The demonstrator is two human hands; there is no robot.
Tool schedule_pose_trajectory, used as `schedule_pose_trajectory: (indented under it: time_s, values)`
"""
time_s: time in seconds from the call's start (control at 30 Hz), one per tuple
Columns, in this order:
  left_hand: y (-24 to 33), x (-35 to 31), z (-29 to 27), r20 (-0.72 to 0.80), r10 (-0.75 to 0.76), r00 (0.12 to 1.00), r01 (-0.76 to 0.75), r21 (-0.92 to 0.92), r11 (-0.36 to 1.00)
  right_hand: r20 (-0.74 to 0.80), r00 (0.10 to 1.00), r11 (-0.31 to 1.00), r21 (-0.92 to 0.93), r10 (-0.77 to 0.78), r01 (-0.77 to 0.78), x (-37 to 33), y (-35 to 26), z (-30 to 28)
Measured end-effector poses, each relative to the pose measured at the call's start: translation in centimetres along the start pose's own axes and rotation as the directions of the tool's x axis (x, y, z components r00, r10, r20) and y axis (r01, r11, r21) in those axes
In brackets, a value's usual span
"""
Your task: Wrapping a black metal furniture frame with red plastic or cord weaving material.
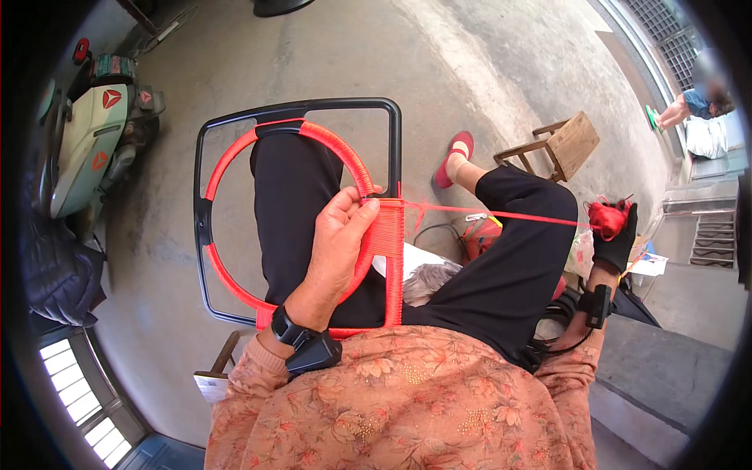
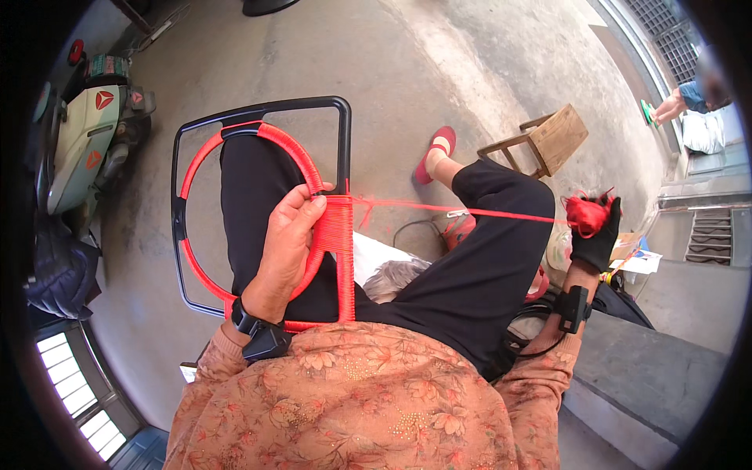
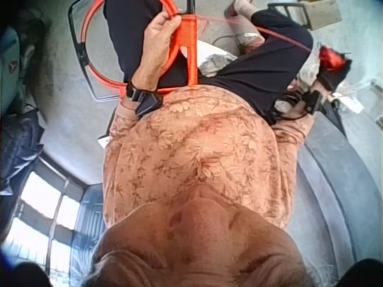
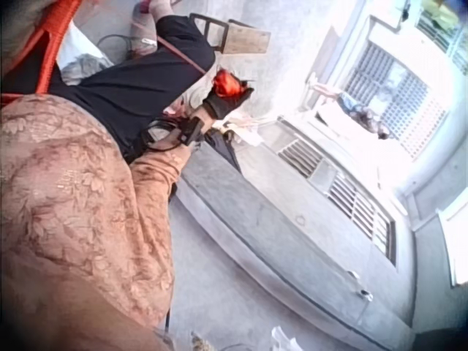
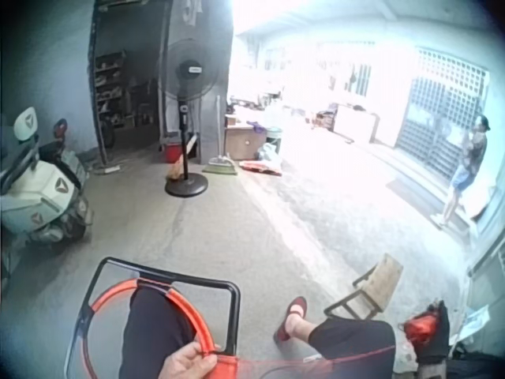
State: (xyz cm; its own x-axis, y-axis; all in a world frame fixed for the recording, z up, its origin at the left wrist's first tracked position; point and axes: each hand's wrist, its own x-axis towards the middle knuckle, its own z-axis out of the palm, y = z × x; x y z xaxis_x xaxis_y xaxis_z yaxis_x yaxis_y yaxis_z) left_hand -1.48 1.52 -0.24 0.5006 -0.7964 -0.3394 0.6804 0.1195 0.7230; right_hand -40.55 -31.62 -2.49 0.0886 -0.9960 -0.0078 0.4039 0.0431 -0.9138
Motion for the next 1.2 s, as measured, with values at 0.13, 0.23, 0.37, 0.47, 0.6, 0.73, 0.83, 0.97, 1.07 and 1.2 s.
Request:
schedule_pose_trajectory:
  time_s: [0.13, 0.23, 0.37, 0.47, 0.6, 0.73, 0.83, 0.97, 1.07, 1.2]
  values:
    - [-0.1, 0.0, 0.0, -0.014, 0.008, 1.0, -0.008, -0.004, 1.0, -0.039, 0.998, 0.994, -0.102, 0.043, -0.047, -1.7, -0.2, 2.0]
    - [-0.1, -0.2, 0.1, -0.023, 0.0, 1.0, 0.0, -0.002, 1.0, 0.2, 0.954, 0.971, -0.131, 0.223, -0.2, -5.7, 1.7, 7.6]
    - [-0.1, -0.1, 0.4, -0.031, -0.013, 0.999, 0.013, 0.012, 1.0, 0.521, 0.686, 0.857, -0.23, 0.508, -0.46, -10.9, 5.7, 16.7]
    - [0.0, 0.0, 0.5, -0.043, -0.039, 0.998, 0.041, 0.042, 0.998, 0.635, 0.396, 0.695, -0.327, 0.663, -0.64, -14.2, 9.4, 22.3]
    - [0.1, -0.1, 0.3, -0.056, -0.002, 0.998, 0.005, 0.048, 0.999, 0.519, 0.176, 0.441, -0.446, 0.836, -0.778, -16.1, 11.7, 24.3]
    - [0.0, -0.2, 0.1, -0.073, 0.0, 0.997, 0.002, 0.028, 1.0, 0.535, 0.302, 0.595, -0.544, 0.789, -0.592, -13.3, 10.8, 22.8]
    - [0.0, -0.1, 0.0, -0.078, -0.013, 0.997, 0.014, 0.016, 1.0, 0.543, 0.437, 0.696, -0.527, 0.717, -0.487, -11.7, 10.2, 22.1]
    - [0.3, -0.2, 0.2, -0.083, -0.013, 0.996, 0.014, 0.002, 1.0, 0.558, 0.461, 0.722, -0.489, 0.69, -0.49, -12.9, 10.9, 22.7]
    - [0.6, -0.4, 0.4, -0.047, -0.016, 0.999, 0.013, -0.058, 0.998, 0.665, 0.223, 0.571, -0.366, 0.713, -0.735, -15.0, 11.9, 23.6]
    - [1.0, -0.3, 0.2, -0.081, 0.007, 0.997, -0.013, -0.077, 0.997, 0.545, 0.155, 0.491, -0.55, 0.824, -0.676, -15.9, 11.6, 23.0]
